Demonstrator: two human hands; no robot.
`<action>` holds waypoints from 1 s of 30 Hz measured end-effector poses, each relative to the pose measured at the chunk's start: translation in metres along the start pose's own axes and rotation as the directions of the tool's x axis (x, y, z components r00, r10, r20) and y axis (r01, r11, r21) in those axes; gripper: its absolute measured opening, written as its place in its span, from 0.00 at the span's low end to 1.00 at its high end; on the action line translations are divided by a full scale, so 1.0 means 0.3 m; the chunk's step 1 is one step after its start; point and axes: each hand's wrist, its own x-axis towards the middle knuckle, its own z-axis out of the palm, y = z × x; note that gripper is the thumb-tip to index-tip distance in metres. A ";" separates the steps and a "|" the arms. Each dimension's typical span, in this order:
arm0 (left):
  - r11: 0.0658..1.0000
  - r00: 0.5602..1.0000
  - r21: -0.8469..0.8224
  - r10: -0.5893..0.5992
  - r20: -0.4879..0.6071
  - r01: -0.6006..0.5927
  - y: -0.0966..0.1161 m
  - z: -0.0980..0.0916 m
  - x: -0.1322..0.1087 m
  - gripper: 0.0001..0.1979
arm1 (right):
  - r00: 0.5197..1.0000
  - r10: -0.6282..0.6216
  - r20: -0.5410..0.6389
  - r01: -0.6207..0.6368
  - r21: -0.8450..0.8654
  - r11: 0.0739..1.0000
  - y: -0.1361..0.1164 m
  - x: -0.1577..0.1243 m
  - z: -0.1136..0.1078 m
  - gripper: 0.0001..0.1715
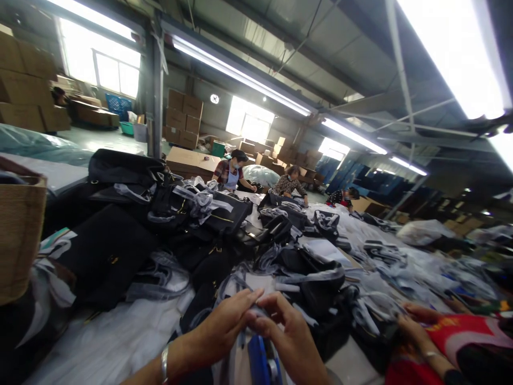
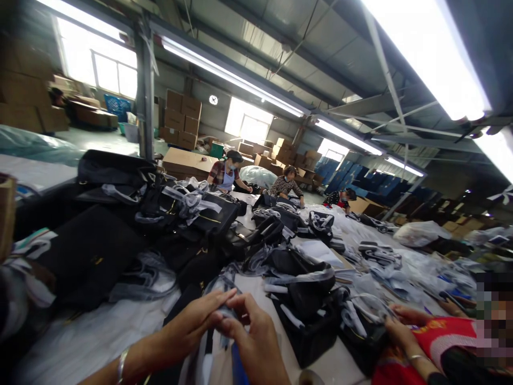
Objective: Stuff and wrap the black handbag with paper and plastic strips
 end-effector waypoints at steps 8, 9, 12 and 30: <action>0.908 0.834 -0.343 -0.375 -0.405 0.241 -0.037 0.182 -0.034 0.27 | 0.889 0.129 -0.439 -0.005 0.273 0.962 0.104 0.013 0.171 0.22; 0.913 0.822 -0.337 -0.368 -0.435 0.230 -0.044 0.207 -0.040 0.27 | 0.853 0.132 -0.506 -0.001 0.251 0.968 0.110 0.012 0.195 0.23; 0.943 0.811 -0.279 -0.304 -0.500 0.182 -0.064 0.249 -0.047 0.27 | 0.748 0.099 -0.657 -0.007 0.142 0.990 0.123 0.009 0.261 0.25; 0.994 0.997 0.089 0.052 0.058 -0.057 -0.003 -0.008 -0.021 0.28 | 0.998 0.025 -0.051 -0.020 0.095 0.995 0.005 0.020 0.024 0.16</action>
